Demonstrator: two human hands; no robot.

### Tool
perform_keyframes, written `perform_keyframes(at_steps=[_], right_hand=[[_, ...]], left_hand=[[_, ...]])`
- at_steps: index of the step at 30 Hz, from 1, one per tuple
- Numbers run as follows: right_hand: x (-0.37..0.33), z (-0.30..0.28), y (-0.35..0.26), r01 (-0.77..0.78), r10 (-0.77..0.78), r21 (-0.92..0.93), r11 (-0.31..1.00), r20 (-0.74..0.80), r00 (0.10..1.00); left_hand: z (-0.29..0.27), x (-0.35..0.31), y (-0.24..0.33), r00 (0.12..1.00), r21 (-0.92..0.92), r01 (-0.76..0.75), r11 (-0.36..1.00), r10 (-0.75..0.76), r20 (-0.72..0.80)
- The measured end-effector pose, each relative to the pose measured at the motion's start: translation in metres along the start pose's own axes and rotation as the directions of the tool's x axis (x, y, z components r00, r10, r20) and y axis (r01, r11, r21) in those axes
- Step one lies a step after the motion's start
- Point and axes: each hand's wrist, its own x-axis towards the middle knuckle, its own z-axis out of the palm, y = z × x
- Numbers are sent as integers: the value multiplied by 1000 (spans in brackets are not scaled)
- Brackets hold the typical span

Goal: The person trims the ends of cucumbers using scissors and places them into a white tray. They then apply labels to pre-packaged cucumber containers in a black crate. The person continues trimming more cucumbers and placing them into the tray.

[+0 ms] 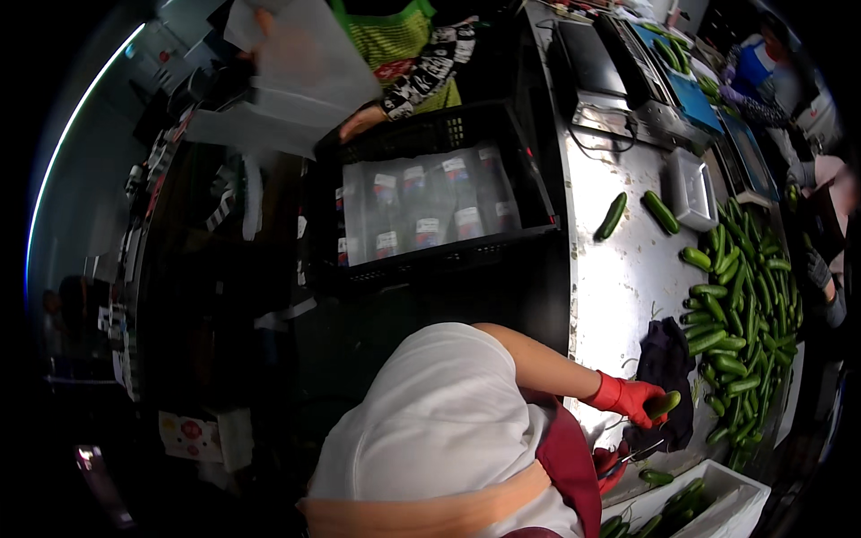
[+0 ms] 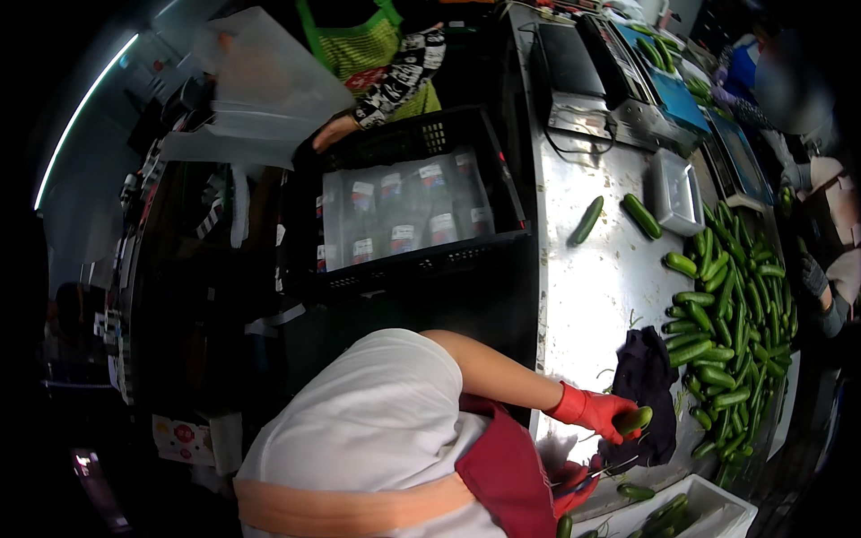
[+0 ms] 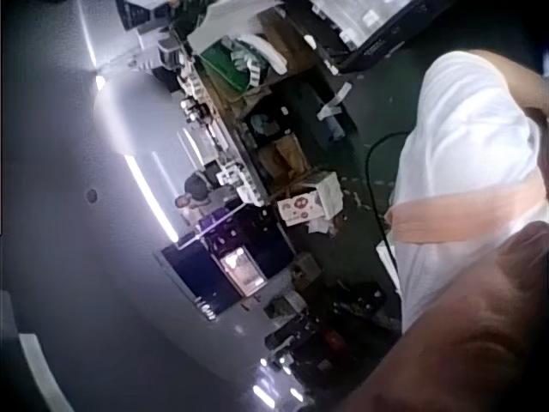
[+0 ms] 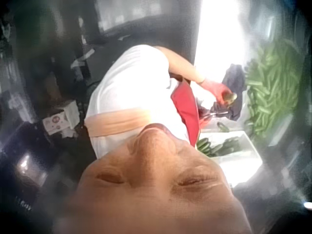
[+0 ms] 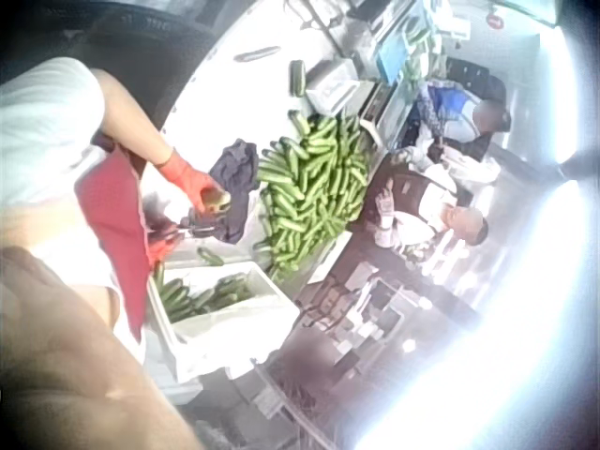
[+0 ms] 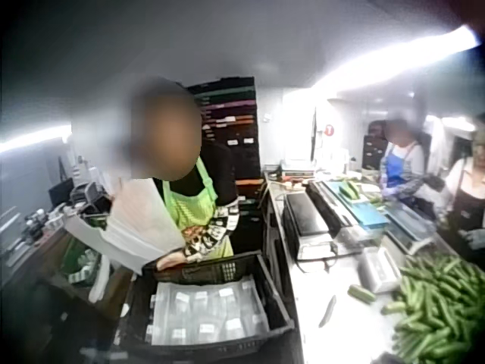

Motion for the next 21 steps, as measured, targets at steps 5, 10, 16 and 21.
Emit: perform_keyframes(at_steps=[5,10,16,21], right_hand=[[35,2,36,144,-140,-54,988,71,988],[29,20,-41,-164,162,-4,986,160,974],[45,18,-10,-110,95,69,992,191,977],[45,24,-7,-91,78,72,993,168,983]], left_hand=[[-21,-27,33,990,126,-107,986,118,-81],[-30,-32,24,977,304,-175,936,203,-64],[-23,-38,16,969,303,-199,932,234,-83],[-29,-37,5,961,357,-218,908,264,-85]])
